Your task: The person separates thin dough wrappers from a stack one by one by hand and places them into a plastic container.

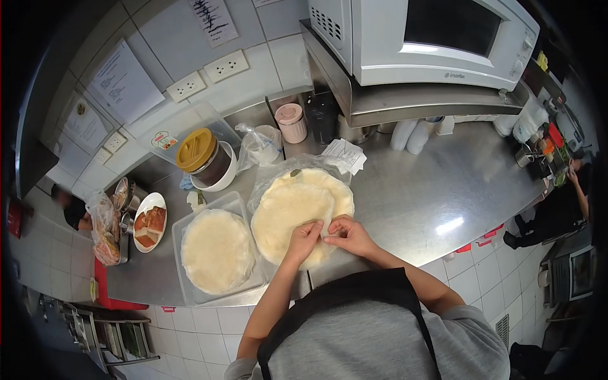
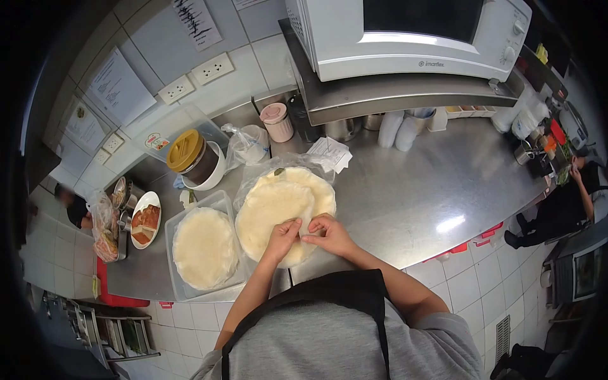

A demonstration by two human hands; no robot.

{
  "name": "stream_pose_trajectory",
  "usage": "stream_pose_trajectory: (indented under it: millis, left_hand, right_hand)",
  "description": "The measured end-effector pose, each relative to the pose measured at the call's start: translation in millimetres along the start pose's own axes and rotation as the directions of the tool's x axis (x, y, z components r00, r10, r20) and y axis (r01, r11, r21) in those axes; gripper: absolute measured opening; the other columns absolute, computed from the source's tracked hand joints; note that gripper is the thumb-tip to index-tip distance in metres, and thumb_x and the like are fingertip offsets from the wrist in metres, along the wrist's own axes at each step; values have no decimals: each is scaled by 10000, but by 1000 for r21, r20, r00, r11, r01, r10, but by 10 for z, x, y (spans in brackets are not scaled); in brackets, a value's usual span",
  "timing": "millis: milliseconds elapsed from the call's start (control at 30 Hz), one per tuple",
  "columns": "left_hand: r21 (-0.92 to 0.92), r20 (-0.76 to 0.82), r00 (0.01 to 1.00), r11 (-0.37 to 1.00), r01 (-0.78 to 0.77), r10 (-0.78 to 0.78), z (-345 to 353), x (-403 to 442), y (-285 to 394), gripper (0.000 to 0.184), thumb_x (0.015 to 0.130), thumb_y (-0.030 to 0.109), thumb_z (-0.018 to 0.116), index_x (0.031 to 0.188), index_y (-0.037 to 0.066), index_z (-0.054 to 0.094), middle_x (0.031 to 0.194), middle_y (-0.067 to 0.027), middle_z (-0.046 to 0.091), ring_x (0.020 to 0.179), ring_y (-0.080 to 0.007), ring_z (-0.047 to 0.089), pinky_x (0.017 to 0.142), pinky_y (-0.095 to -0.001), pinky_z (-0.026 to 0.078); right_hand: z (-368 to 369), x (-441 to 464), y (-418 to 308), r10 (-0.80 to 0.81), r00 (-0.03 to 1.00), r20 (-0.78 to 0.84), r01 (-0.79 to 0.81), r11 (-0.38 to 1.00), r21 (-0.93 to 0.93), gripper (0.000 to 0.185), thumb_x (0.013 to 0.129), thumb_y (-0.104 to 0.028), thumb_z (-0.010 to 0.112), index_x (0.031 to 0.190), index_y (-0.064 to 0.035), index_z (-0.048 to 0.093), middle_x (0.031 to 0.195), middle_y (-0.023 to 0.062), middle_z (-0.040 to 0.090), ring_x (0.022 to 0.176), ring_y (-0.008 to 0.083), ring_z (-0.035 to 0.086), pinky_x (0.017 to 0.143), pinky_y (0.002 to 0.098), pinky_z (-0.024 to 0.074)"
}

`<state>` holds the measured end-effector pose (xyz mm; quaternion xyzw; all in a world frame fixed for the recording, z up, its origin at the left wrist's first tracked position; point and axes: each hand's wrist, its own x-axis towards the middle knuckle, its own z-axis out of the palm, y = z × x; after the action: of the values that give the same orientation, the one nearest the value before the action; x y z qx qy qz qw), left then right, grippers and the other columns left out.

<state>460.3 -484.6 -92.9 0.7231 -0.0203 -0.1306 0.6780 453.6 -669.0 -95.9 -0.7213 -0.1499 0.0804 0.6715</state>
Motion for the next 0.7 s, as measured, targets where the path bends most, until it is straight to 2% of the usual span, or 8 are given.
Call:
stream_pose_trajectory:
  millis: [33, 133, 233, 333, 400, 533, 567, 700]
  left_hand:
    - [-32, 34, 999, 999, 4, -3, -22, -11, -43, 341, 946, 273, 537, 820, -22, 653, 755, 1, 591, 658, -58, 499, 621, -220, 408]
    - [-119, 106, 994, 993, -15, 28, -15, -137, 54, 281, 947, 213, 535, 1045, -28, 642, 1047, -38, 611, 850, -77, 569, 753, -225, 470]
    - [-54, 208, 975, 996, -66, 76, -25, -197, 143, 266, 925, 116, 551, 1138, -32, 609, 1221, -52, 560, 970, -100, 578, 830, -243, 469]
    - [-186, 231, 970, 982, -36, 79, -24, -201, 140, 241, 894, 34, 562, 1117, -42, 614, 1240, -44, 551, 971, -99, 576, 859, -237, 456]
    - [-115, 239, 971, 993, 32, -3, -108, -174, 49, 227, 883, 11, 564, 1095, -43, 626, 1250, -51, 548, 987, -101, 571, 865, -236, 453]
    - [-68, 272, 953, 991, -116, 130, -181, -104, -74, 192, 857, 1, 602, 1036, -35, 659, 1266, -64, 537, 1008, -104, 564, 857, -234, 454]
    - [-57, 248, 963, 994, -98, 109, -153, -123, -27, 183, 852, 9, 613, 1022, -33, 666, 1253, -70, 548, 1017, -105, 559, 862, -236, 452]
    - [-68, 193, 979, 996, -54, 67, -56, -220, 105, 175, 846, 30, 631, 1006, -22, 677, 1243, -82, 559, 1033, -108, 552, 874, -243, 446]
  right_hand:
    - [11, -12, -80, -1, 1000, -13, 1, 999, -42, 267, 733, -194, 778, 875, -44, 608, 916, 42, 559, 801, 114, 565, 674, 249, 477]
    - [13, 1, -114, -6, 1000, -26, 3, 994, -112, 263, 717, -169, 767, 864, -31, 598, 920, 59, 558, 805, 141, 575, 674, 261, 485]
    - [29, 4, -88, -5, 999, -41, 0, 994, -110, 230, 721, -129, 734, 863, -18, 591, 923, 70, 558, 809, 154, 582, 680, 270, 489]
    - [28, 1, -7, -38, 998, -40, 32, 991, -129, 181, 756, -95, 701, 877, -23, 587, 934, 48, 552, 797, 118, 571, 647, 247, 478]
    - [18, 3, -48, -29, 999, -37, 24, 991, -132, 170, 765, -92, 692, 879, -20, 588, 938, 49, 555, 788, 116, 572, 642, 248, 474]
    - [-5, -6, -63, 16, 999, -44, -21, 995, -99, 184, 761, -114, 695, 872, -6, 597, 932, 78, 574, 772, 148, 587, 661, 273, 471]
    - [-1, -3, -52, 12, 999, -47, -16, 995, -94, 182, 765, -117, 695, 873, -7, 599, 931, 77, 576, 766, 146, 586, 657, 272, 468]
    - [6, -11, -33, -34, 998, -46, 29, 994, -108, 153, 805, -111, 687, 888, -23, 593, 922, 24, 554, 721, 77, 539, 628, 227, 446]
